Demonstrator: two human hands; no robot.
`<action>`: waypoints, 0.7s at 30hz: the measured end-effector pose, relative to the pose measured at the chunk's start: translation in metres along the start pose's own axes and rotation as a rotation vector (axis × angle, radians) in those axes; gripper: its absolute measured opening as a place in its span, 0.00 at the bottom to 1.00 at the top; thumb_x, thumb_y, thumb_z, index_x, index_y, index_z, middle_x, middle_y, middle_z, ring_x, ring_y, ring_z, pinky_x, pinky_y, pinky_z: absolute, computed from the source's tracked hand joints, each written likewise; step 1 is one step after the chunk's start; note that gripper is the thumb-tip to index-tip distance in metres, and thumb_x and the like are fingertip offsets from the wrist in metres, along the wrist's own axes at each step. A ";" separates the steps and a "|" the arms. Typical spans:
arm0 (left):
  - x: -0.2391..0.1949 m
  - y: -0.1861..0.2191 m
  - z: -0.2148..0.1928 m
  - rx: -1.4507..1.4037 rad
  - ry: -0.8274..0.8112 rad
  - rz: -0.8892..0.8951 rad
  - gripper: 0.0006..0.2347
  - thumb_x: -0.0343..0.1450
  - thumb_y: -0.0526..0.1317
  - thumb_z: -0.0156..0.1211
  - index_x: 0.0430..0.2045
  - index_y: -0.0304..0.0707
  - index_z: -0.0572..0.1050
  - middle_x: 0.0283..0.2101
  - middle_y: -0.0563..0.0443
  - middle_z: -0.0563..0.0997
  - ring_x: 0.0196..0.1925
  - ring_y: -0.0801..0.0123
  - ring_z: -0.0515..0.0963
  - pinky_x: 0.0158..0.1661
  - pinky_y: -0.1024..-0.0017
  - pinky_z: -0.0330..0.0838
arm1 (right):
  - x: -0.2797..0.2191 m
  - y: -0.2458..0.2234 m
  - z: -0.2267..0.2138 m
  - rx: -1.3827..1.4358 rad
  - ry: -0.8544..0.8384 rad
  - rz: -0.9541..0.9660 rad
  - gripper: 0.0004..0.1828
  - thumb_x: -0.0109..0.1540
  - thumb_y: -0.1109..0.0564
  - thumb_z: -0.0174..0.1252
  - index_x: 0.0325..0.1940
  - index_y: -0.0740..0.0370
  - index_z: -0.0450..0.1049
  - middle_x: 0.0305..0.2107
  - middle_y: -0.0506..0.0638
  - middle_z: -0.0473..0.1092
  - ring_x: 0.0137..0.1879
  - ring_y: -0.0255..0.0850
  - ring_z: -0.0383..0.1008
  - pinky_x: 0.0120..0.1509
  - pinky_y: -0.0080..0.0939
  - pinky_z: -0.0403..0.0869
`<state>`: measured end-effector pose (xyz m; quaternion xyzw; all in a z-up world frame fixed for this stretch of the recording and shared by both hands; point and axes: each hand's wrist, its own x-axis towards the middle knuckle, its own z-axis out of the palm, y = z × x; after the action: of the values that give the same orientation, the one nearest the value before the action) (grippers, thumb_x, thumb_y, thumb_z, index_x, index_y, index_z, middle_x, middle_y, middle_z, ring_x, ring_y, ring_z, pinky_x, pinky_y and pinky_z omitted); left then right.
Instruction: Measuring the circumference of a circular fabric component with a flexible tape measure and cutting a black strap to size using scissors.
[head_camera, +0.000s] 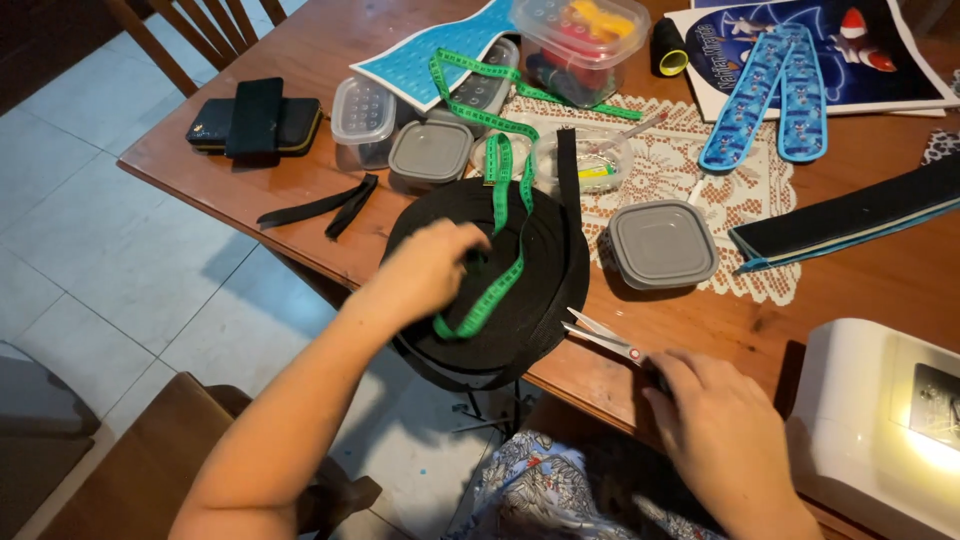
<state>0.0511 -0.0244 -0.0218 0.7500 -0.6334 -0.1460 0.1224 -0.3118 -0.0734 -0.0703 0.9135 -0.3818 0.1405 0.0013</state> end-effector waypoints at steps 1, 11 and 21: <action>0.006 -0.009 -0.003 0.013 0.082 -0.040 0.17 0.67 0.28 0.56 0.48 0.48 0.77 0.49 0.39 0.76 0.52 0.42 0.77 0.54 0.46 0.69 | -0.004 0.005 0.002 -0.040 -0.021 0.048 0.22 0.60 0.43 0.57 0.56 0.46 0.75 0.50 0.41 0.76 0.54 0.45 0.76 0.55 0.49 0.75; 0.026 -0.010 -0.003 0.188 0.159 -0.156 0.19 0.71 0.39 0.61 0.57 0.38 0.70 0.51 0.36 0.69 0.55 0.37 0.72 0.46 0.43 0.73 | -0.020 0.030 0.013 -0.107 -0.028 0.114 0.17 0.62 0.42 0.55 0.53 0.43 0.76 0.46 0.39 0.76 0.46 0.47 0.78 0.48 0.51 0.77; 0.115 -0.021 -0.001 0.208 0.261 -0.181 0.10 0.73 0.43 0.58 0.40 0.36 0.75 0.42 0.38 0.79 0.47 0.39 0.77 0.41 0.44 0.74 | -0.020 0.021 0.003 0.019 0.170 0.038 0.12 0.62 0.45 0.59 0.45 0.46 0.81 0.44 0.40 0.78 0.48 0.40 0.79 0.50 0.43 0.76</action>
<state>0.0883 -0.1341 -0.0356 0.8252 -0.5536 0.0081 0.1118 -0.3391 -0.0740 -0.0802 0.8907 -0.3963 0.2214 0.0222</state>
